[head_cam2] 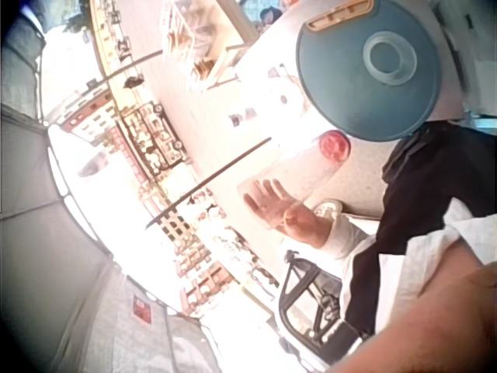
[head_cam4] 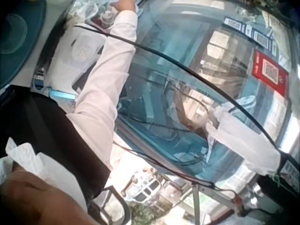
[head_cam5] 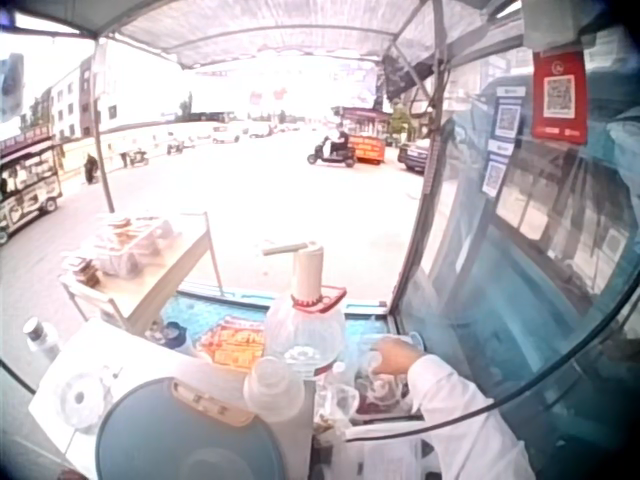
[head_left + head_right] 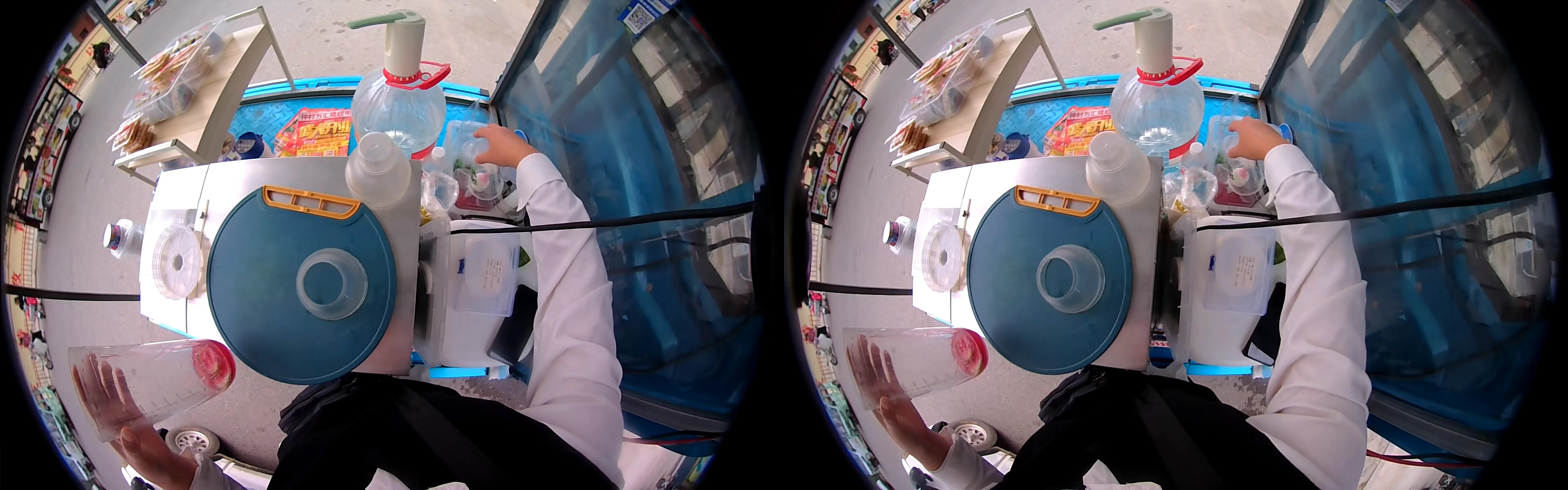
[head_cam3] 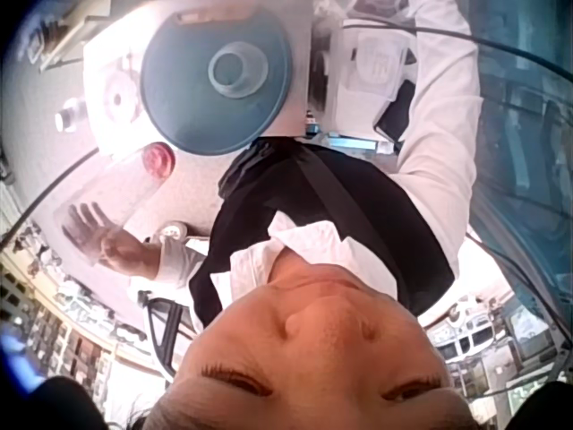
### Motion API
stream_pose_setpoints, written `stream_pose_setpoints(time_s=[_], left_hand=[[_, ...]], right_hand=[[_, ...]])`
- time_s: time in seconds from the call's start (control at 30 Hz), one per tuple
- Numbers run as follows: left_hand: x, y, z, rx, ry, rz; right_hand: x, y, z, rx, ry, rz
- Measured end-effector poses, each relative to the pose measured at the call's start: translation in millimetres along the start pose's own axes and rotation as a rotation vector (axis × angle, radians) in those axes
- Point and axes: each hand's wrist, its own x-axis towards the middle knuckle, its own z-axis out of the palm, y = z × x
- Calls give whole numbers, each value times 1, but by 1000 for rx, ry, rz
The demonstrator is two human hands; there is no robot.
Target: The person prepares a drink at a street food cart. They use a manual pump to add a green ingredient into a plastic cup, then add a red syrup and water from a large dispenser. The person handles a blue lid and a metal tray during the process.
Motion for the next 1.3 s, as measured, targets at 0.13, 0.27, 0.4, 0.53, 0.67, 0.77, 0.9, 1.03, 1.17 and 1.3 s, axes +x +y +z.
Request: stream_pose_setpoints(time_s=[0.13,0.27,0.4,0.53,0.67,0.77,0.9,1.03,1.17,1.3], left_hand=[[-2,0,-4,10,3,0],[-1,0,-9,-3,-6,6],[-1,2,-1,-82,30,13],[21,-7,8,-250,-131,83],[46,0,22,-388,-197,193],[70,9,28,-509,-219,300],[100,41,70,-622,-248,315],[132,54,117,-672,-293,247],[174,38,190,-620,-350,273],[200,20,251,-470,-339,206]], right_hand=[[-2,2,-1,47,134,-16],[-4,12,-15,242,477,-55],[-24,9,-47,516,793,180],[-80,1,-54,1343,1097,369],[-146,-42,-16,1877,1430,420],[-192,-107,30,1598,1702,372],[-222,-180,36,1229,1456,103],[-195,-237,0,885,978,6],[-147,-254,-39,597,827,-73],[-97,-238,-78,555,837,-146]])
